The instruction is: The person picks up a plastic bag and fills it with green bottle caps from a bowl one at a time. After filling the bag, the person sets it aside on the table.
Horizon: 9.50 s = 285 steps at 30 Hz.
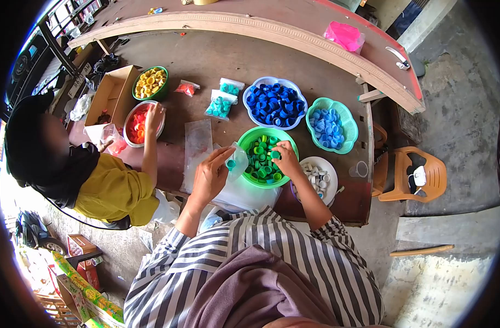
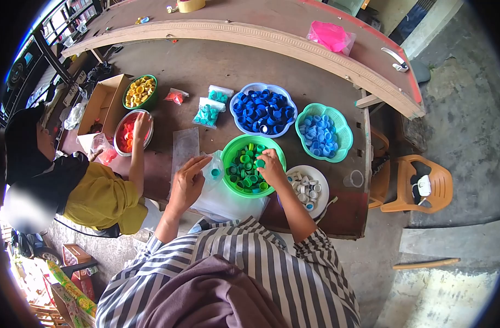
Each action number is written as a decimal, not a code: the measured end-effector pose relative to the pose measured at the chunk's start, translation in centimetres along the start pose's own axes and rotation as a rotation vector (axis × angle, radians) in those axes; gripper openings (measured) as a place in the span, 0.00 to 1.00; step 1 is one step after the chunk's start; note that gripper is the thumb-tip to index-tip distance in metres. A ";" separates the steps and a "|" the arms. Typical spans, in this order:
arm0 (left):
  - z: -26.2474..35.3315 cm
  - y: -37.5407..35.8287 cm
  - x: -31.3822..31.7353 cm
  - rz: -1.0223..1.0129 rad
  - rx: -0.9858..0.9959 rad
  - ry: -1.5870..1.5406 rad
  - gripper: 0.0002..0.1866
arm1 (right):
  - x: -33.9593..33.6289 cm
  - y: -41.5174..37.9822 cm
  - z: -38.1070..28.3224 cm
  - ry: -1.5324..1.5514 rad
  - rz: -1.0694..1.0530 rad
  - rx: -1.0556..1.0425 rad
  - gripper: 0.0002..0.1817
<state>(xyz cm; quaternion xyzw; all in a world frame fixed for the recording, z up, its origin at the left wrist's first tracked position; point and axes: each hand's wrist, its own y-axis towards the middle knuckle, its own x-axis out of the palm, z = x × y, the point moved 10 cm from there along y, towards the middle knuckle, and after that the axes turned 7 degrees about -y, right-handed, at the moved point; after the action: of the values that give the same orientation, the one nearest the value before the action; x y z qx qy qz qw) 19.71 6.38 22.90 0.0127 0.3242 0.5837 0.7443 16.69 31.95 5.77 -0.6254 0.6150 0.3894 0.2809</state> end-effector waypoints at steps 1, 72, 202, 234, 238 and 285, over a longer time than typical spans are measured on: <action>-0.2 0.0 0.1 -0.003 -0.018 -0.005 0.25 | -0.7 -0.1 -0.8 0.004 0.001 -0.003 0.25; -3.7 3.9 0.8 -0.053 -0.085 -0.057 0.25 | 1.1 -1.8 1.4 -0.219 -0.157 0.199 0.09; -7.5 5.5 -6.6 0.134 -0.068 -0.140 0.29 | -0.1 -5.9 1.0 0.099 0.193 0.304 0.24; -8.4 8.6 1.7 -0.277 -0.152 -0.177 0.25 | 2.9 -2.9 -1.4 -0.168 -0.029 0.351 0.13; -8.7 8.6 2.1 -0.296 -0.161 -0.190 0.24 | 0.7 -4.2 0.2 -0.114 0.166 0.412 0.12; -8.1 7.3 2.9 -0.319 -0.174 -0.175 0.25 | 2.2 -3.6 -3.2 -0.174 0.007 0.266 0.16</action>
<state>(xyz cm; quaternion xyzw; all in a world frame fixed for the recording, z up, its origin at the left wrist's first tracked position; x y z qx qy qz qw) 9.67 8.36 18.02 -0.0524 0.2045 0.4807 0.8511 20.53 28.38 5.25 -0.5444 0.6366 0.3581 0.4124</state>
